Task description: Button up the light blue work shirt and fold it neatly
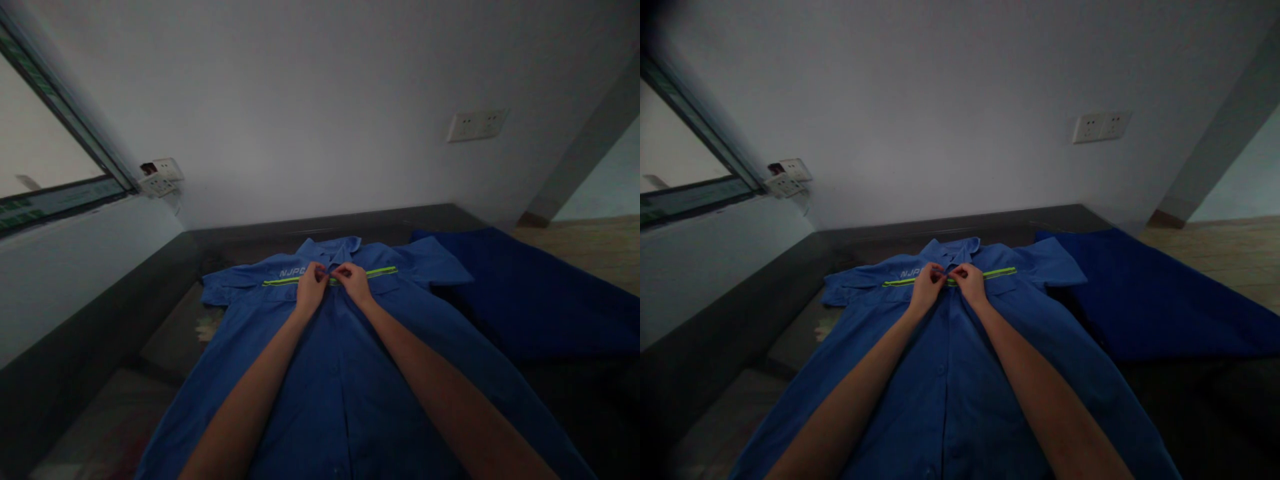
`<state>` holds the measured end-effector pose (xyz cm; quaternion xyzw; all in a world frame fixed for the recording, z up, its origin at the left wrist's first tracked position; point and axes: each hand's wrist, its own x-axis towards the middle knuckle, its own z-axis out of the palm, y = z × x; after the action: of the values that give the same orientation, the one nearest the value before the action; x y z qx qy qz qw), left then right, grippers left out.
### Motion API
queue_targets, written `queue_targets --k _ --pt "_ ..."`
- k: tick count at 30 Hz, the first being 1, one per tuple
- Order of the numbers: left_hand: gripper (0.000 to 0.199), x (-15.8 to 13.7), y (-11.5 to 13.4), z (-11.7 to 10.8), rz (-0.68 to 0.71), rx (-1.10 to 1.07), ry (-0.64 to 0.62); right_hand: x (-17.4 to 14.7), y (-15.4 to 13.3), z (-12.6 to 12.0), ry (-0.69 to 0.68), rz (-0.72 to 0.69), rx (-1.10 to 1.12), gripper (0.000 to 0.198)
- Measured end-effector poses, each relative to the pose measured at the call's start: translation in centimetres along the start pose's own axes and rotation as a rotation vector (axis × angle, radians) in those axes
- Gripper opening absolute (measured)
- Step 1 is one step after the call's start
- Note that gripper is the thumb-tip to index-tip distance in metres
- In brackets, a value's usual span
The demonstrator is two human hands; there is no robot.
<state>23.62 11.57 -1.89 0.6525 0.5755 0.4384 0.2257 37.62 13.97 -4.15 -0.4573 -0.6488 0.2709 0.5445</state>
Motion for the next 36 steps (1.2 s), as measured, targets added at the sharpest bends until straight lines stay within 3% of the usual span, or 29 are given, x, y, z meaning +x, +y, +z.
queue_targets --k 8,18,36 --pt "0.022 -0.6 0.0 0.5 0.016 0.057 0.012 0.2 0.5 0.3 -0.004 0.063 0.053 0.02" --pt "0.017 -0.4 -0.2 0.5 0.078 -0.01 0.124 0.3 0.7 0.4 -0.005 0.097 0.124 0.024" --pt "0.012 -0.4 -1.1 0.7 0.096 -0.093 0.123 0.1 0.7 0.3 -0.005 -0.015 0.042 0.01"
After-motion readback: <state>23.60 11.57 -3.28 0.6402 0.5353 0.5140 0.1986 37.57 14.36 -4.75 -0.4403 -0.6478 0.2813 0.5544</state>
